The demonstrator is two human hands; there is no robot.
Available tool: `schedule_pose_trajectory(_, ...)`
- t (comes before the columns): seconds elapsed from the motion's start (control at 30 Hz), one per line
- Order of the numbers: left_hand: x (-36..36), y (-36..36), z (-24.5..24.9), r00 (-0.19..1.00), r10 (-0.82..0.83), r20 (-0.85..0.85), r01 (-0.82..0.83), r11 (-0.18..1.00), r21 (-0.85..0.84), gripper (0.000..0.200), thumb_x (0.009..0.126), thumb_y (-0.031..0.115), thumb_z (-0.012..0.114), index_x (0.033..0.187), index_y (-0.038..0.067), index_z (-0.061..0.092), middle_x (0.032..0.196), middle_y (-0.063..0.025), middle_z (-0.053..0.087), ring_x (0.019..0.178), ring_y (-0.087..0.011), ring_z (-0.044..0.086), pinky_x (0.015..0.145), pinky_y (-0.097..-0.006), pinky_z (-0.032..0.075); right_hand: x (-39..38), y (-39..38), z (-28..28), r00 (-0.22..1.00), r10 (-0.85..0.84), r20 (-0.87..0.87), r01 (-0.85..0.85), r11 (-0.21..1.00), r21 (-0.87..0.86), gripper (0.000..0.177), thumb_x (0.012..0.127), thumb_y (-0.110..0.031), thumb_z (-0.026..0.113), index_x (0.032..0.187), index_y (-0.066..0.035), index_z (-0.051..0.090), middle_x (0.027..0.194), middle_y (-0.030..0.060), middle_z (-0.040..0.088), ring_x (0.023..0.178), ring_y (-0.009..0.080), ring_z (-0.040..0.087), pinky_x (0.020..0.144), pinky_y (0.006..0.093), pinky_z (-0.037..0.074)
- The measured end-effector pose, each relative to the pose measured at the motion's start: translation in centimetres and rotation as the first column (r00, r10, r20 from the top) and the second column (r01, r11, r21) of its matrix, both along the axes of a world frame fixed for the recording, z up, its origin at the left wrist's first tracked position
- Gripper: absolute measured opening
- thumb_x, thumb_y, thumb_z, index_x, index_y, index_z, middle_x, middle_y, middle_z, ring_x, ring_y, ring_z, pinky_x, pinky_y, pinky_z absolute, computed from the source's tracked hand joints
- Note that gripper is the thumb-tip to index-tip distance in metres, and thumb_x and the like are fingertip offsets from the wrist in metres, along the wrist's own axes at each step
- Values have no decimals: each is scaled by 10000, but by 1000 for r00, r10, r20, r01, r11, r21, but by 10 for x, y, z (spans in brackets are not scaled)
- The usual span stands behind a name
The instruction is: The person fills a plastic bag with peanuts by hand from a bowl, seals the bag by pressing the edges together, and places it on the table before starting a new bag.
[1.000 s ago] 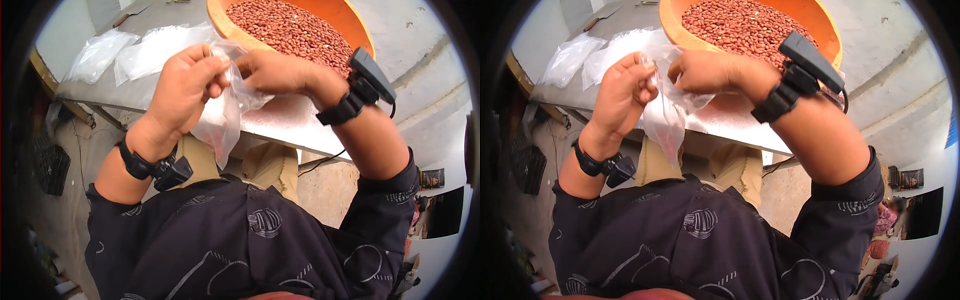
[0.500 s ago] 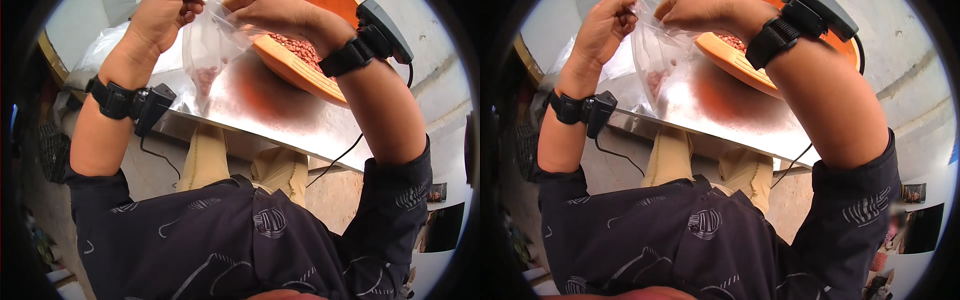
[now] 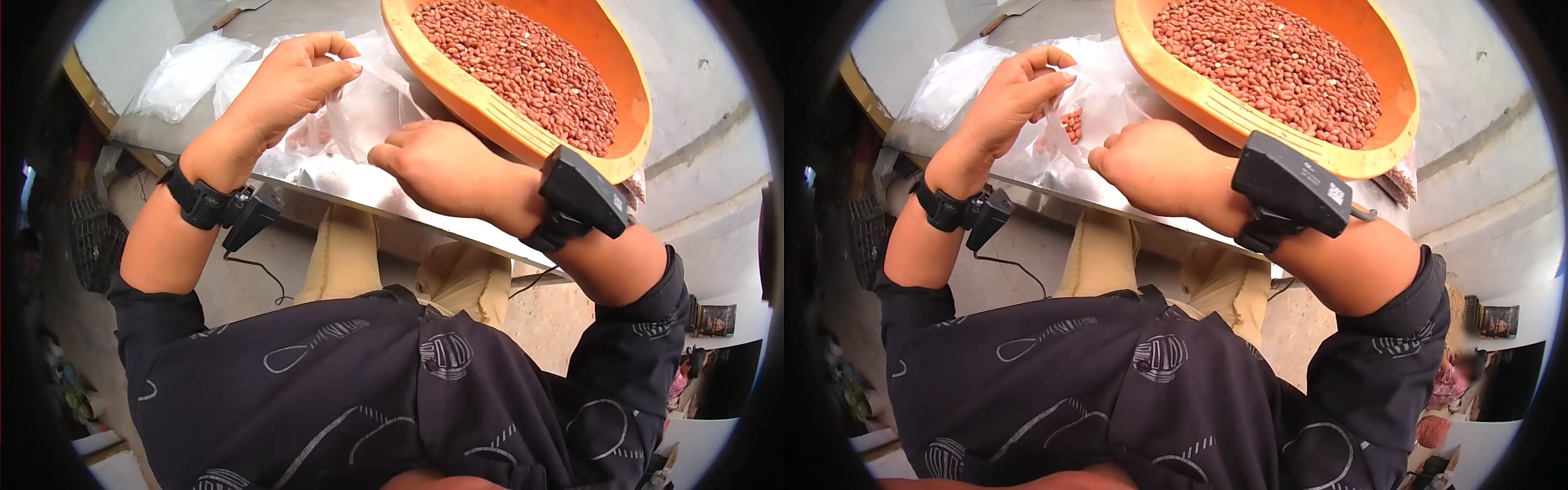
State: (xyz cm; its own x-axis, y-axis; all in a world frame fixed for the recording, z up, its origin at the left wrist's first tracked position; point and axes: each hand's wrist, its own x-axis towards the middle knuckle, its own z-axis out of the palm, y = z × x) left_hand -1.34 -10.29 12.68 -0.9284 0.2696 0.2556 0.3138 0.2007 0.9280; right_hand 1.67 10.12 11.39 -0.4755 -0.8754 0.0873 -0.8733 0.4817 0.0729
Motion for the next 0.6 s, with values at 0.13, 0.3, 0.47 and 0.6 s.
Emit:
schedule_pose_trajectory(0.13,8,6,12,986,-14,-167,-6,993,-119,297,826,182,650,1091,56,609,647,82,461,549,0,331,486,-176,263,2,16,22,1000,11,-22,-15,987,-162,108,732,-33,527,825,-26,581,757,152,606,756,334,616,670,418,491)
schedule_pose_trajectory(0.3,-17,11,15,979,-4,-202,-22,992,-127,230,843,211,633,987,33,656,712,66,534,597,-17,384,520,-173,310,-15,33,43,985,114,129,-60,930,-364,161,758,-52,570,907,-14,619,819,159,638,759,317,625,689,378,502)
schedule_pose_trajectory(0.47,-23,18,16,999,-27,-32,24,995,-92,272,862,256,610,964,7,648,692,69,513,602,-10,396,521,-170,313,-52,69,91,911,122,394,172,755,-632,191,842,-74,591,1010,16,593,857,77,636,786,153,600,709,262,473)
schedule_pose_trajectory(0.6,-24,25,10,993,-56,99,45,992,115,251,845,242,635,973,28,603,661,66,487,580,-17,414,507,-178,314,-124,135,106,860,-395,322,474,853,-219,407,841,-172,611,1189,19,518,1052,135,607,970,194,585,851,287,463)
